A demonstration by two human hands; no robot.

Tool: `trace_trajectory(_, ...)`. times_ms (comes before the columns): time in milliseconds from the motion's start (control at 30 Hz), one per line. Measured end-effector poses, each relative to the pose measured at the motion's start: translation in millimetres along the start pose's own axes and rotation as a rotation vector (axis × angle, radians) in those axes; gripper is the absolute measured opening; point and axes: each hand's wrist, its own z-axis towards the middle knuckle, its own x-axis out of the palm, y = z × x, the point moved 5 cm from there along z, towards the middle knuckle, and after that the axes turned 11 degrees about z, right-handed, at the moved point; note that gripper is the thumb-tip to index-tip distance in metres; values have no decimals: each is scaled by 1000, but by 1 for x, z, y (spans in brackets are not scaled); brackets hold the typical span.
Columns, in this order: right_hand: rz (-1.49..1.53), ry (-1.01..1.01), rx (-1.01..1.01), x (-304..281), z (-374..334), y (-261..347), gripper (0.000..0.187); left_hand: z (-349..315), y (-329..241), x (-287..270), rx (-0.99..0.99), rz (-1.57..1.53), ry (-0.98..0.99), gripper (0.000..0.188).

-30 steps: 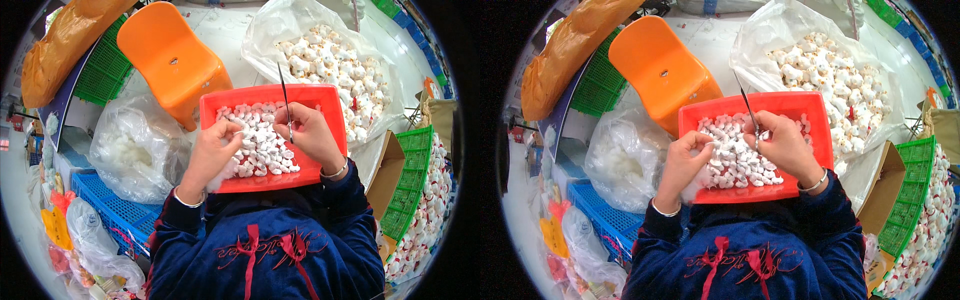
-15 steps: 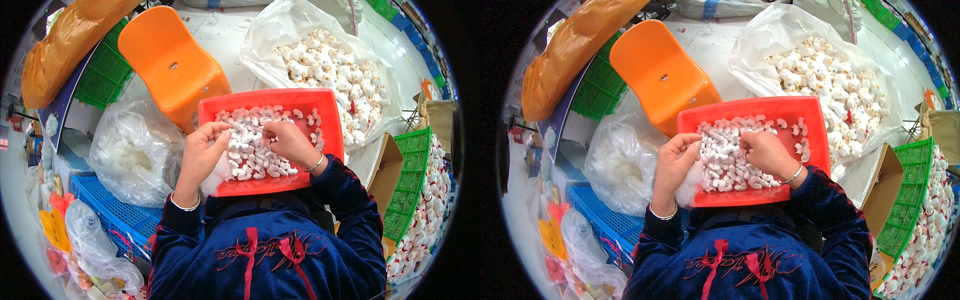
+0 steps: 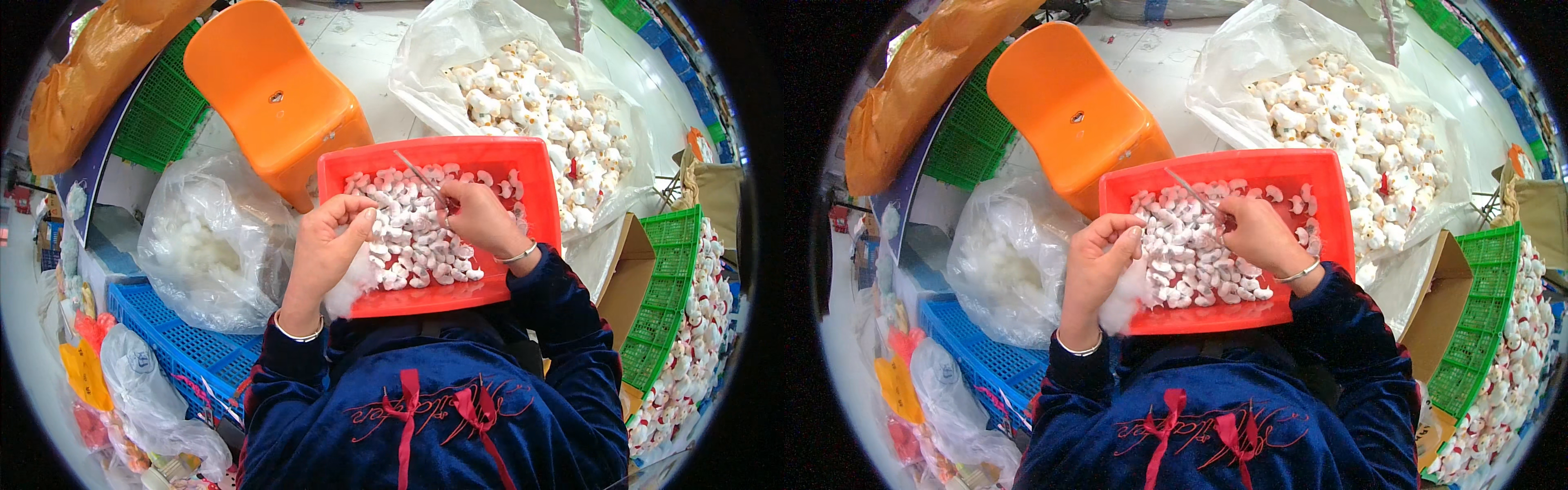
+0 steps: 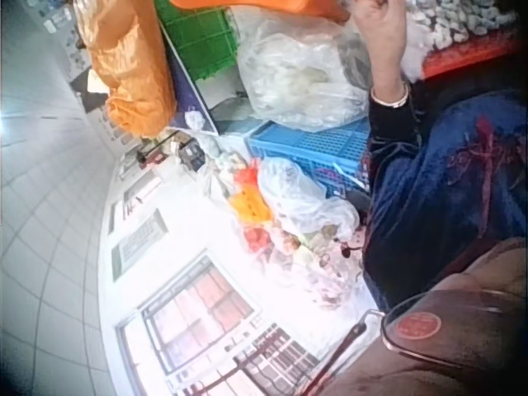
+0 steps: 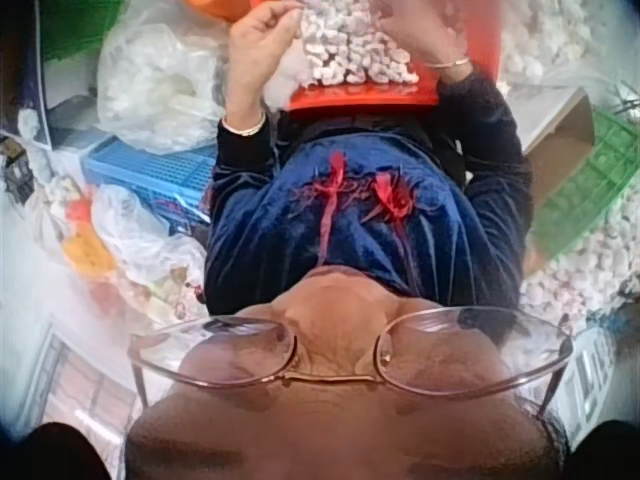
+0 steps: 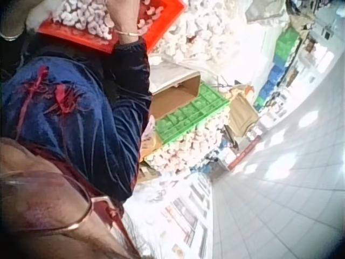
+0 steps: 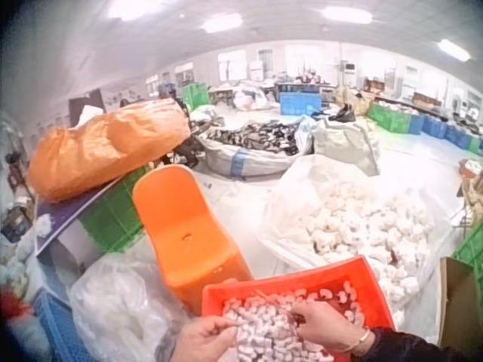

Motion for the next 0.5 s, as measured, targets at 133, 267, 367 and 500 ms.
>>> trace_trajectory(133, 90, 7, 57, -4, -4, 2, 23, 2, 6, 2, 9, -1, 9, 14)
trace_trajectory(267, -256, 48, 9, 20, -2, 32, 45, 3, 10, -10, 7, -123, -100, 12)
trace_trajectory(367, -381, 26, -81, 38, 3, 17, 35, 2, -2, -17, 42, -175, -141, 13)
trace_trajectory(500, -154, 38, -57, 19, 5, -1, 15, 0, 1, -24, 38, -157, -155, 13)
